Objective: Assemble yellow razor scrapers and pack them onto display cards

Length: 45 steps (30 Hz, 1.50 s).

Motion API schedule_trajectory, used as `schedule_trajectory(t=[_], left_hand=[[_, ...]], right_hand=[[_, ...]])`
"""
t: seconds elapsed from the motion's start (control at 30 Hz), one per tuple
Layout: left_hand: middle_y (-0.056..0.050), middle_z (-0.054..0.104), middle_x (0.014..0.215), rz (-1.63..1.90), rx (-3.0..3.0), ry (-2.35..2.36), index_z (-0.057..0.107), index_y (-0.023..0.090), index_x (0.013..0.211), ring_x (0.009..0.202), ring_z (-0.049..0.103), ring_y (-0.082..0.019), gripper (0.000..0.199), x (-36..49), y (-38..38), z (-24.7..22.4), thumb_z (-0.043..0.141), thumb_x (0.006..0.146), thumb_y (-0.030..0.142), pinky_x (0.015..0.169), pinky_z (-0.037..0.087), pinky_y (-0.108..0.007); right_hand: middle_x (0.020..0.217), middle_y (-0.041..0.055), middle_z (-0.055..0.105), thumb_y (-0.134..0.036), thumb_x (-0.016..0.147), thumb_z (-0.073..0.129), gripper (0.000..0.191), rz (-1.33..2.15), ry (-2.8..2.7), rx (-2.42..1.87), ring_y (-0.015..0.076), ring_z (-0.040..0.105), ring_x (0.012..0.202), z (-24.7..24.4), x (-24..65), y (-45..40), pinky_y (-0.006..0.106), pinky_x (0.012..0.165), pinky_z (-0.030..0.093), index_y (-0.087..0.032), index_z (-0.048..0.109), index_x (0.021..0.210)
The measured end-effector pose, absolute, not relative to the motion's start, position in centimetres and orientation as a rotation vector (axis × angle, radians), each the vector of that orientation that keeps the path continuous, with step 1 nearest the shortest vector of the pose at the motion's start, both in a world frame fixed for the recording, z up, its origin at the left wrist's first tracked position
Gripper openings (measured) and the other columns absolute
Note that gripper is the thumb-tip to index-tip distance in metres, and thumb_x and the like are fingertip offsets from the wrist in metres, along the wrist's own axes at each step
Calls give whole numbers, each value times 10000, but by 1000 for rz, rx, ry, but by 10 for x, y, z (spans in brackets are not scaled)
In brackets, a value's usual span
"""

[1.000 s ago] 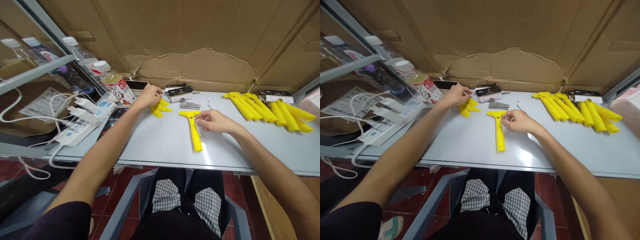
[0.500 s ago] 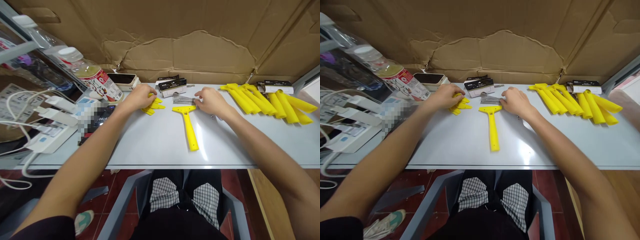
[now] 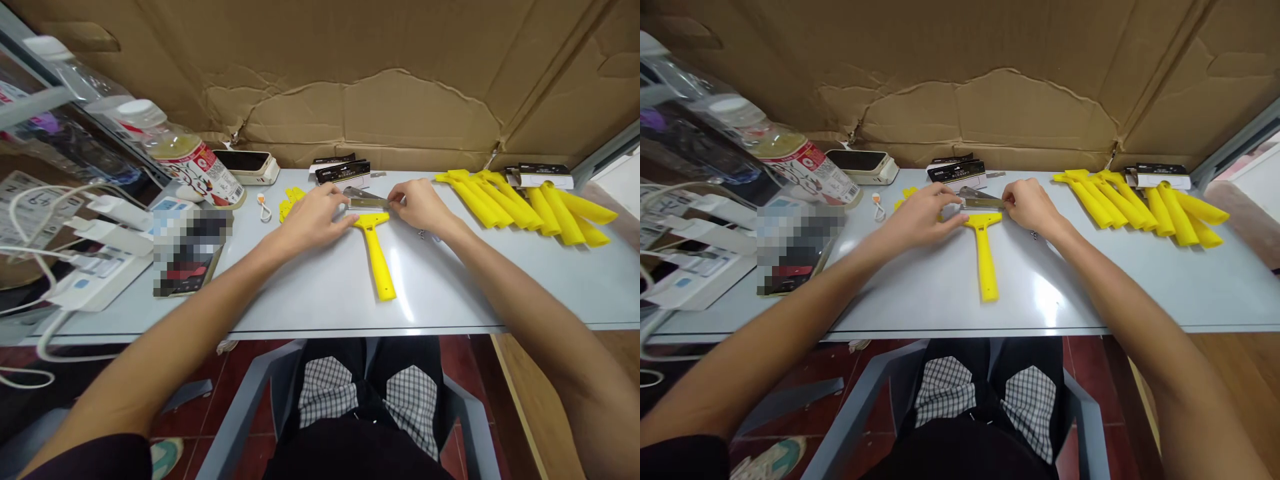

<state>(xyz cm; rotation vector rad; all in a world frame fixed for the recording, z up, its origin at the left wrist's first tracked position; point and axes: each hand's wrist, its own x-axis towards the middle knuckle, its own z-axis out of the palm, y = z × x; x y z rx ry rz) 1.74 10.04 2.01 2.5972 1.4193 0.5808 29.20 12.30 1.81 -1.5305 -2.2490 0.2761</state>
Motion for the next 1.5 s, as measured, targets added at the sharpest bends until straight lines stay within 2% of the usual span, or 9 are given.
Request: schedule_trajectory(t=[0.2,0.4,0.53,0.67,0.8,0.9,1.03,1.3,1.5], left_hand=[[-180,704,1307,433,2643,1335,800,142,1185,1218,662,-386,439,20,101,6,660,986,507,1054,535,-528],[-140,741,1097,557,2478,1264,800,167,1007,1082,691,-343,301,19,105,10,814,880,439,1028,523,-498],[-81,770,898,699,1951,1191,777,174,946,872,720,-254,301,23,99,21,907,804,406,865,573,-400],[-141,829,1013,863,1354,966,735,143,990,953,793,-244,255,31,89,29,898,839,269,928,620,-395],[-159,834,1033,940,1065,933,717,125,1011,946,819,-242,63,40,82,32,731,950,127,980,639,-428],[-158,831,1058,954,928,925,714,130,1014,942,826,-256,102,46,78,29,653,961,68,952,656,-443],[-161,831,1040,875,842,913,701,143,983,918,828,-272,96,55,67,23,649,957,67,900,666,-457],[-151,829,1057,1019,941,894,735,113,934,1008,806,-228,86,58,64,18,689,913,43,1083,593,-401],[-137,829,1041,964,868,937,697,144,1028,899,827,-241,121,57,66,21,652,948,65,974,647,-445]], right_hand=[[923,124,839,-122,888,675,341,321,-2109,-1492,330,775,935,7,299,123,467,930,594,-125,840,1186],[875,99,828,-111,837,712,177,470,-1967,-1446,288,772,832,17,306,118,464,881,611,-191,842,927],[785,68,769,-167,856,772,60,680,-1758,-1386,215,675,674,33,315,103,393,673,564,-222,792,865],[635,20,666,-226,861,840,101,1054,-1602,-1275,153,554,540,43,322,91,335,541,455,-227,742,838],[661,23,686,-248,827,902,177,1202,-1551,-1197,139,560,536,45,322,88,316,508,419,-224,727,843],[652,16,676,-264,837,905,165,1266,-1561,-1191,138,561,545,46,319,87,316,506,418,-224,747,865],[613,10,655,-276,887,873,119,1243,-1658,-1253,132,534,516,48,319,85,320,495,395,-212,775,902],[644,30,691,-209,938,823,89,1254,-1663,-1287,131,577,532,56,319,81,303,521,446,-194,753,886],[681,43,736,-305,909,875,163,1266,-1684,-1312,146,607,535,53,315,82,309,530,485,-212,746,870]])
